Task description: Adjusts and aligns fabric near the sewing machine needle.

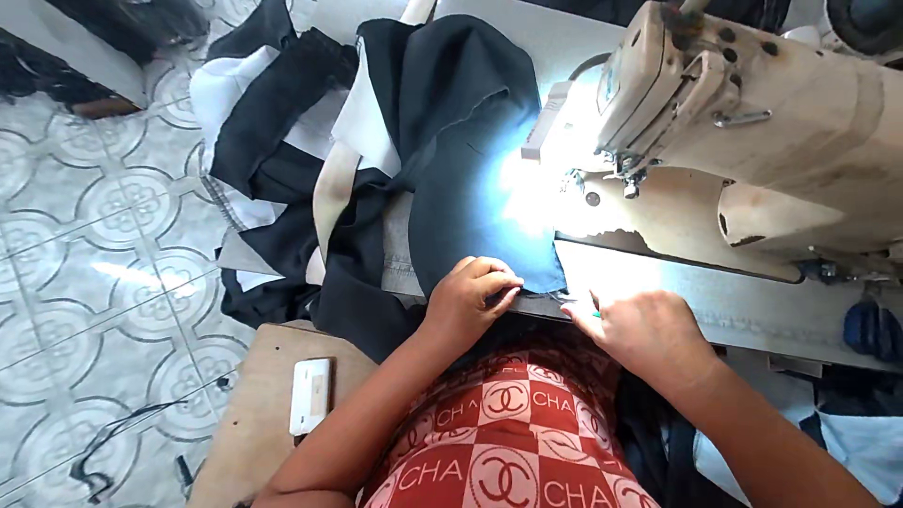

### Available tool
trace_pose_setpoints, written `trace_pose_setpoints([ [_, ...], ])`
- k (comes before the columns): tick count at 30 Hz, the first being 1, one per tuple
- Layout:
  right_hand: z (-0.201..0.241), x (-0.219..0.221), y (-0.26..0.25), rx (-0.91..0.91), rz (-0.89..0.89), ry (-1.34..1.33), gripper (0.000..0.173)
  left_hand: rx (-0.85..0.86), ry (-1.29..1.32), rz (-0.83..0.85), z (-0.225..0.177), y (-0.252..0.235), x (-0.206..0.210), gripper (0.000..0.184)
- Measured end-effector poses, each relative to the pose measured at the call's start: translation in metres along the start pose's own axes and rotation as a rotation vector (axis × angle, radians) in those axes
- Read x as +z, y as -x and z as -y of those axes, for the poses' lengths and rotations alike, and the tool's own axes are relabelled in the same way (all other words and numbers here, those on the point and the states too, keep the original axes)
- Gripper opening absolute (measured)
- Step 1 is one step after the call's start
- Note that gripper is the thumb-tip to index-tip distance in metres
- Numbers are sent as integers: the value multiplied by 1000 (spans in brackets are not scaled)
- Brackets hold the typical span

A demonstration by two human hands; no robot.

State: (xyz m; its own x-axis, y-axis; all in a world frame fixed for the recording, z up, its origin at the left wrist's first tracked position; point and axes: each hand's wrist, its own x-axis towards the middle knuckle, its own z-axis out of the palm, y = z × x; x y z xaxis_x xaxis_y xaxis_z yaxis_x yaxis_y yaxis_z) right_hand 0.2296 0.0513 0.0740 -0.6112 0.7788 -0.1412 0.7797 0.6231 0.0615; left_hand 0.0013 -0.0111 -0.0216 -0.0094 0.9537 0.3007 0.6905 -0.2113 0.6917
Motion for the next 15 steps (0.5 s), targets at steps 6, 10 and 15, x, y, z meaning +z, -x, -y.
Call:
trace_pose_setpoints([
  [6, 6, -8, -8, 7, 117, 31, 56, 0, 63, -35, 2, 0, 0, 15],
  [10, 6, -5, -10, 0, 145, 37, 54, 0, 72, -38, 2, 0, -1, 15],
  [15, 0, -4, -3, -16, 65, 50, 50, -4, 87, -40, 2, 0, -1, 14],
])
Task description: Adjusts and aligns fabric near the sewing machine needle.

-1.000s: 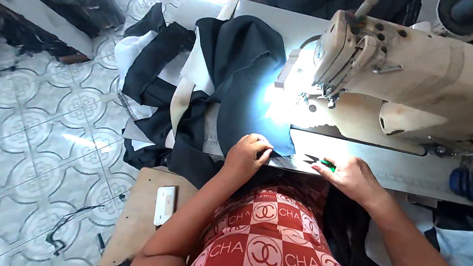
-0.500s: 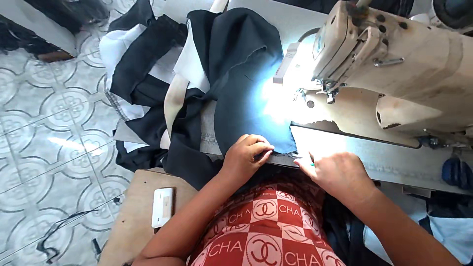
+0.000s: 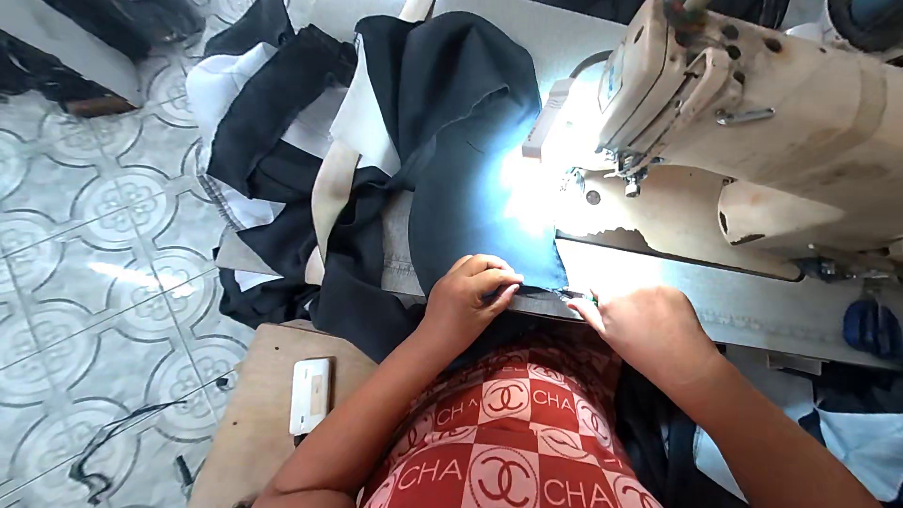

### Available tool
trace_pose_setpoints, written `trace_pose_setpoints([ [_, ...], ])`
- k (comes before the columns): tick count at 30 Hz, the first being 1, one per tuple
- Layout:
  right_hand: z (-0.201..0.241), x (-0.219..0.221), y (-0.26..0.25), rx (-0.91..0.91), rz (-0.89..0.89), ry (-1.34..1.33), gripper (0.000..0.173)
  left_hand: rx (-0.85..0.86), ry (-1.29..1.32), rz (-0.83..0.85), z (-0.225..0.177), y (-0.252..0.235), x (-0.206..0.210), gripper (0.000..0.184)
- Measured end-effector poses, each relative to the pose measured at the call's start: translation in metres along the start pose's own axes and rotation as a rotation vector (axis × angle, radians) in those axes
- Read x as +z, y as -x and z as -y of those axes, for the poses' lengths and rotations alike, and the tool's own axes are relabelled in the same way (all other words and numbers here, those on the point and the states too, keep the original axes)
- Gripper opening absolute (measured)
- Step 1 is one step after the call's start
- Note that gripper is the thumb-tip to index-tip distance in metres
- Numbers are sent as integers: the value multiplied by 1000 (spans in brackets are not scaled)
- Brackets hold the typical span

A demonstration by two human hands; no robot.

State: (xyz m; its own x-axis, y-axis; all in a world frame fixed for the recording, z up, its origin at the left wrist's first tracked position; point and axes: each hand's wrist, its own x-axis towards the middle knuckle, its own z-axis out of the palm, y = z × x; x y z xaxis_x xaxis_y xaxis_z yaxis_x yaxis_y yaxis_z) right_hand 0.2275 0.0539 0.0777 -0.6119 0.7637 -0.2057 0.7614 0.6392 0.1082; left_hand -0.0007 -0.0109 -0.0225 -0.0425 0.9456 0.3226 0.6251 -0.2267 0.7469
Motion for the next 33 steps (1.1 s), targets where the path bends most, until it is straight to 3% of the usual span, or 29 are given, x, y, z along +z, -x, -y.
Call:
trace_pose_setpoints([
  [5, 4, -3, 2, 10, -27, -2, 49, -1, -13, -1, 0, 0, 1, 14],
  [9, 7, -5, 0, 19, 129, -1, 53, -7, -14, 2, 0, 0, 1, 14],
  [13, -11, -3, 17, -35, -53, -136, 56, -3, -10, 9, 0, 0, 0, 14],
  [16, -14, -8, 18, 14, -61, -160, 64, 5, -19, 13, 0, 0, 1, 14],
  [23, 0, -5, 1, -24, -3, -149, 60, 14, -42, 6, 1, 1, 2, 15],
  [28, -6, 7, 7, -56, -98, -216, 54, 28, -48, 10, 0, 0, 1, 15],
  [33, -63, 23, 31, 321, -184, -269, 54, 43, -51, 1, -2, 0, 0, 14],
])
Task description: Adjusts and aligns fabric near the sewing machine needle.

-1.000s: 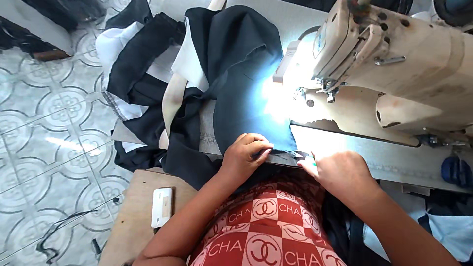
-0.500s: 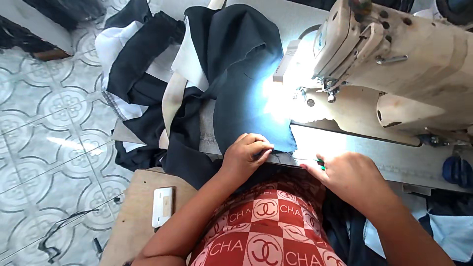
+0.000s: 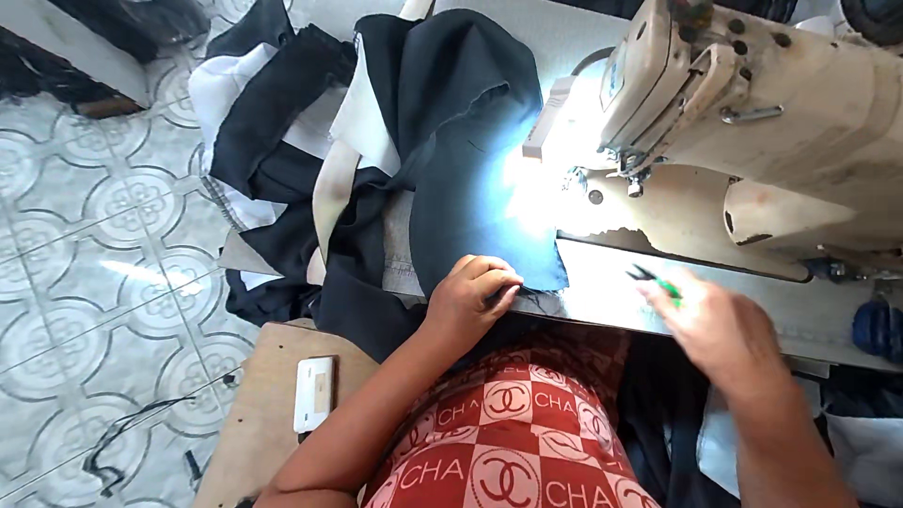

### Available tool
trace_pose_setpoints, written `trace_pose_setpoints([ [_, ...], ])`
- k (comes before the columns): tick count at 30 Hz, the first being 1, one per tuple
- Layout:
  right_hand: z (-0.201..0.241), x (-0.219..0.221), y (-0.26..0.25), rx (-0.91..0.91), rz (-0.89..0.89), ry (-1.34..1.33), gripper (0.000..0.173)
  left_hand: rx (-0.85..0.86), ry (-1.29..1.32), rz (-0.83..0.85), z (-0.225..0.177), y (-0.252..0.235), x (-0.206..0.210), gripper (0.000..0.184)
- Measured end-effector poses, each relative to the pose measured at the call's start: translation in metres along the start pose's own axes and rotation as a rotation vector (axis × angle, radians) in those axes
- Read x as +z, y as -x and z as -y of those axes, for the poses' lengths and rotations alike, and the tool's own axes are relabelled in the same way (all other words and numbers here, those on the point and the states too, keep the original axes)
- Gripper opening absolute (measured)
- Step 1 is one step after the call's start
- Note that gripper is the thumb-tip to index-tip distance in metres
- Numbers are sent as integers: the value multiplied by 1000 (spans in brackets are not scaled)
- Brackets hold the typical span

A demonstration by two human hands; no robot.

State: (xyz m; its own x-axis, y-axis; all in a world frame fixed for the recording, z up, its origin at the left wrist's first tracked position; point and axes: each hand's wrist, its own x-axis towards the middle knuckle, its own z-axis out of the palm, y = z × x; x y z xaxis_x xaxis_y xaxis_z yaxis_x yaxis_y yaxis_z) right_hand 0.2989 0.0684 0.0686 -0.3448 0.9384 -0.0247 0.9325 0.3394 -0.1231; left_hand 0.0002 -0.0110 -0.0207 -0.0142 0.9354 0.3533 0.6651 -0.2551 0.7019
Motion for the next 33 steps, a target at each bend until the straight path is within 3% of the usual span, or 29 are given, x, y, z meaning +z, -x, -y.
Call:
trace_pose_setpoints([
  [3, -53, 21, -3, 178, -108, 27, 57, 36, -66, -12, -4, 0, 0, 14],
  [6, -65, 35, -5, 167, -210, 5, 53, 84, -168, -34, -9, -1, 2, 14],
  [8, -39, 29, -6, 30, -227, -57, 58, 111, -222, -43, -13, -2, 2, 15],
  [10, 6, 33, -9, -228, -297, -144, 61, 138, -258, -55, -17, -3, 3, 14],
  [13, 72, 64, -22, -545, -397, -202, 34, 175, -307, -99, -19, -2, 7, 13],
  [15, 88, 76, -36, -596, -414, -174, 19, 158, -391, -139, -17, 2, 9, 17],
  [20, 81, 65, -48, -470, -499, -165, 18, 7, -552, -232, -1, 11, -21, 35],
  [25, 77, 69, -42, -319, -392, -198, 28, -75, -528, -294, -1, 13, -44, 36],
  [28, 82, 67, -40, -273, -391, -328, 26, -136, -417, -311, -9, 11, -49, 34],
  [30, 82, 62, -40, -247, -240, -598, 19, -158, -324, -304, -12, 10, -48, 29],
  [33, 75, 47, -46, -199, 172, -1130, 15, -152, -292, -273, -12, 9, -41, 23],
])
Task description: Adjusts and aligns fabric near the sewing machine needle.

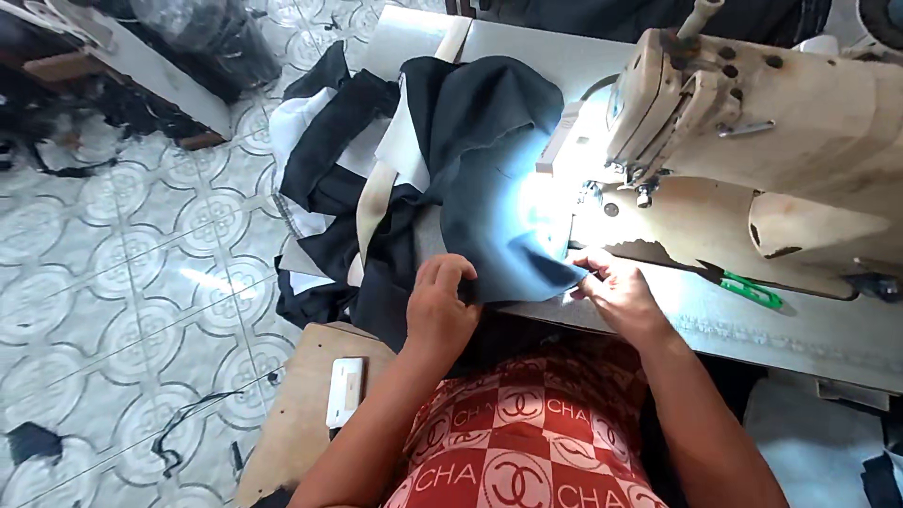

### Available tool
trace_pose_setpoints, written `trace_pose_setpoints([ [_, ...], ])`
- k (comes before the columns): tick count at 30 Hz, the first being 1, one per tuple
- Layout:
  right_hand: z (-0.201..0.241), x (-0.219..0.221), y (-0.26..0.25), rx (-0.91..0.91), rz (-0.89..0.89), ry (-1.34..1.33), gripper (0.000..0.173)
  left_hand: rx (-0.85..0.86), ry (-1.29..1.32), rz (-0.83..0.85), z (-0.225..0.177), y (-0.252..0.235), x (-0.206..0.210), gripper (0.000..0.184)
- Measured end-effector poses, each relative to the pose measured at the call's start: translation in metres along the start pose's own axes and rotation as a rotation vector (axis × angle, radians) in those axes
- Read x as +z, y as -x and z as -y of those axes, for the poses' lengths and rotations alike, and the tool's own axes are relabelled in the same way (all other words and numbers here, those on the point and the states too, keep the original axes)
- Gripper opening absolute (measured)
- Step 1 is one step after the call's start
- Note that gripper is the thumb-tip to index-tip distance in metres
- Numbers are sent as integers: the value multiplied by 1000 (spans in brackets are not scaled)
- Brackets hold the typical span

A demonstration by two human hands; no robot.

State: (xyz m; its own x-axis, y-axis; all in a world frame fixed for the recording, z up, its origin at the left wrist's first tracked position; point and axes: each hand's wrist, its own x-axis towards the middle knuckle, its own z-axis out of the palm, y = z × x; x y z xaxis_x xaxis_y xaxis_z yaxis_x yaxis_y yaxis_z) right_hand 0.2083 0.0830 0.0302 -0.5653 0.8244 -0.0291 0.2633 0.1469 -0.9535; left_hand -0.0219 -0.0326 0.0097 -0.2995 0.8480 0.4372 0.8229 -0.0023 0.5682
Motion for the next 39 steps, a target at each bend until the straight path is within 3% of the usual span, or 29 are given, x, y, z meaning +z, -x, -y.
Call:
trace_pose_setpoints([
  [3, 0, -15, -4, 97, 250, -609, 20, -32, -63, 70, 3, 1, 5, 20],
  [8, -1, 5, -15, 112, 191, -1079, 27, -106, 15, 150, 0, 2, 12, 23],
  [10, -3, 12, -20, 102, 173, -1135, 29, -222, 288, 205, 5, -3, 9, 17],
  [12, -11, 13, -25, 108, 164, -1156, 31, -355, 875, 299, 13, -5, 3, 8],
  [15, -27, 11, -28, 130, 195, -1142, 25, -382, 1540, 452, 20, -8, 2, 19],
  [17, -32, 12, -29, 153, 189, -1122, 26, -390, 1756, 470, 20, -7, 8, 20],
  [21, -31, 20, -23, 126, 70, -1144, 29, -555, 1775, 428, 13, 1, 22, 20],
  [26, -37, 14, -5, -77, 98, -924, 59, -612, 1943, 342, 16, 1, 20, 35],
  [31, -20, 17, 9, -84, -8, -470, 58, -572, 1988, 405, 8, -4, 13, 55],
  [39, -19, 31, 10, -177, -233, 262, 55, -689, 2040, 405, 1, -2, 5, 49],
])
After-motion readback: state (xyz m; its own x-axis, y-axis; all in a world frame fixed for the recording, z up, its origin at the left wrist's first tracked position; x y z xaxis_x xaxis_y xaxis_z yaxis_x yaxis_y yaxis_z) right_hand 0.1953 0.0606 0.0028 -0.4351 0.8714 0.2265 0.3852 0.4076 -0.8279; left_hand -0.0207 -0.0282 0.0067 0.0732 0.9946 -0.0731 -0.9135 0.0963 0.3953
